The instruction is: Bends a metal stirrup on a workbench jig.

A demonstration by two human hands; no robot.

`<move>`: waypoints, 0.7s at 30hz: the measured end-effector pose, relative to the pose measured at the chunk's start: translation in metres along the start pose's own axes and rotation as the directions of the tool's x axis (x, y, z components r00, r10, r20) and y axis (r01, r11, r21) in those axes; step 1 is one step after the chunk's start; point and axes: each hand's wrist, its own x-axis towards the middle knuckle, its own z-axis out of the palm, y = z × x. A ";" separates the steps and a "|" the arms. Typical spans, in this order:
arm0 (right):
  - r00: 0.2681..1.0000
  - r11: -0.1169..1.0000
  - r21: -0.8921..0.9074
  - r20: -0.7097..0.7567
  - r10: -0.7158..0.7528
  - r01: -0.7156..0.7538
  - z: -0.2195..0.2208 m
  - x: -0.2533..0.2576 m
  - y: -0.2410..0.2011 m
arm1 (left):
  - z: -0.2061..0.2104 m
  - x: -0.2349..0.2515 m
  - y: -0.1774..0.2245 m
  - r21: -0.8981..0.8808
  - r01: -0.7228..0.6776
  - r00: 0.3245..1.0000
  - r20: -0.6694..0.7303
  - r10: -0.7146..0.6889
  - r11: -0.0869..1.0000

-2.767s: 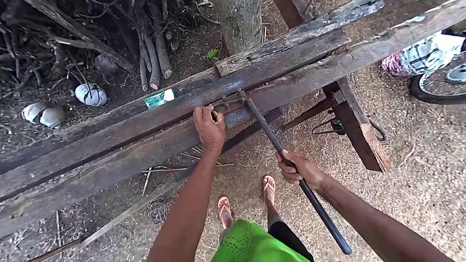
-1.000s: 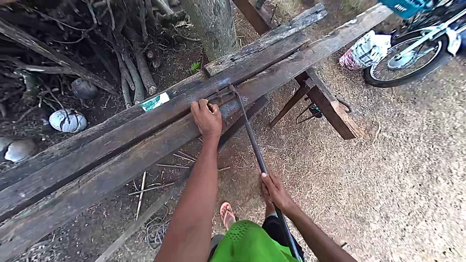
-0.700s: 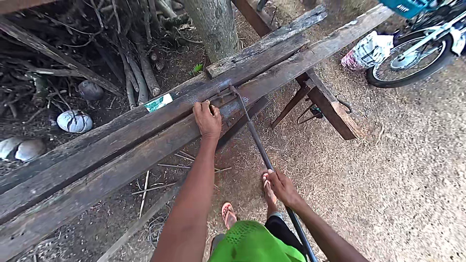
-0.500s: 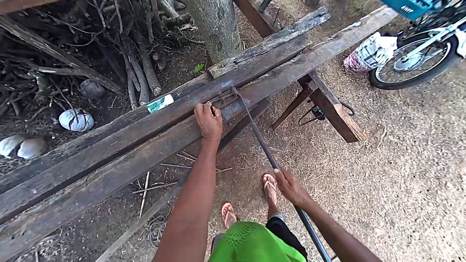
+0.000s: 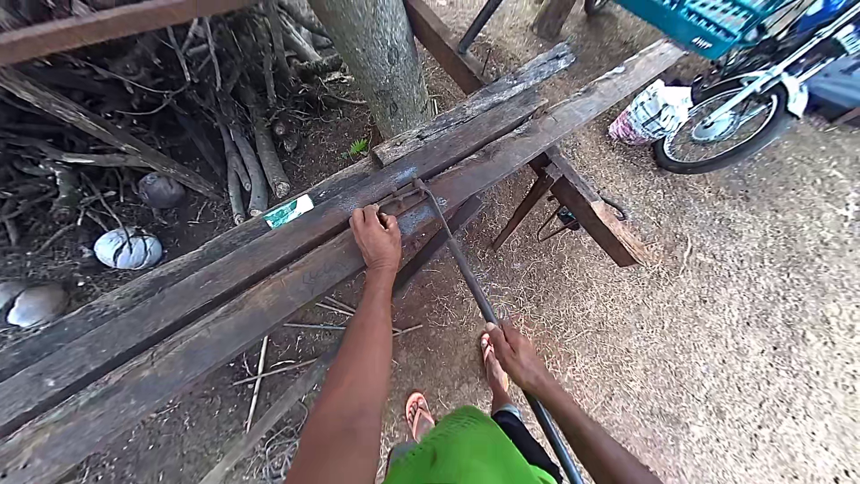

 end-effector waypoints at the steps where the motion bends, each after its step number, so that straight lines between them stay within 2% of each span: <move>1: 1.000 1.000 -0.024 -0.011 0.001 -0.001 -0.001 -0.002 -0.002 | -0.002 0.000 0.000 -0.013 0.009 1.000 0.021 -0.009 1.000; 4: 1.000 0.999 -0.048 -0.018 0.002 -0.003 -0.003 -0.006 -0.009 | -0.018 0.013 0.003 -0.076 0.100 0.982 0.170 -0.086 0.992; 7: 0.999 0.999 -0.031 -0.030 -0.024 0.023 -0.001 -0.005 -0.006 | -0.038 0.036 -0.004 -0.209 0.247 0.906 0.396 -0.149 0.946; 10: 0.995 0.997 -0.029 -0.055 -0.079 0.077 -0.001 0.003 0.005 | -0.053 0.050 -0.012 -0.350 0.382 0.832 0.533 -0.154 0.856; 12: 0.989 0.992 -0.041 -0.077 -0.125 0.122 -0.010 0.008 0.003 | -0.057 0.057 -0.011 -0.404 0.399 0.823 0.554 -0.127 0.823; 16: 0.970 0.966 -0.142 -0.083 -0.231 0.218 -0.043 0.022 -0.008 | -0.062 0.059 -0.010 -0.458 0.337 0.861 0.503 -0.073 0.823; 19: 0.949 0.915 -0.308 -0.095 -0.302 0.260 -0.089 0.033 -0.022 | -0.089 0.043 0.001 -0.449 0.319 0.876 0.477 -0.078 0.835; 21: 0.932 0.838 -0.470 -0.082 -0.354 0.277 -0.129 0.042 -0.031 | -0.108 0.016 0.013 -0.399 0.336 0.874 0.469 -0.125 0.853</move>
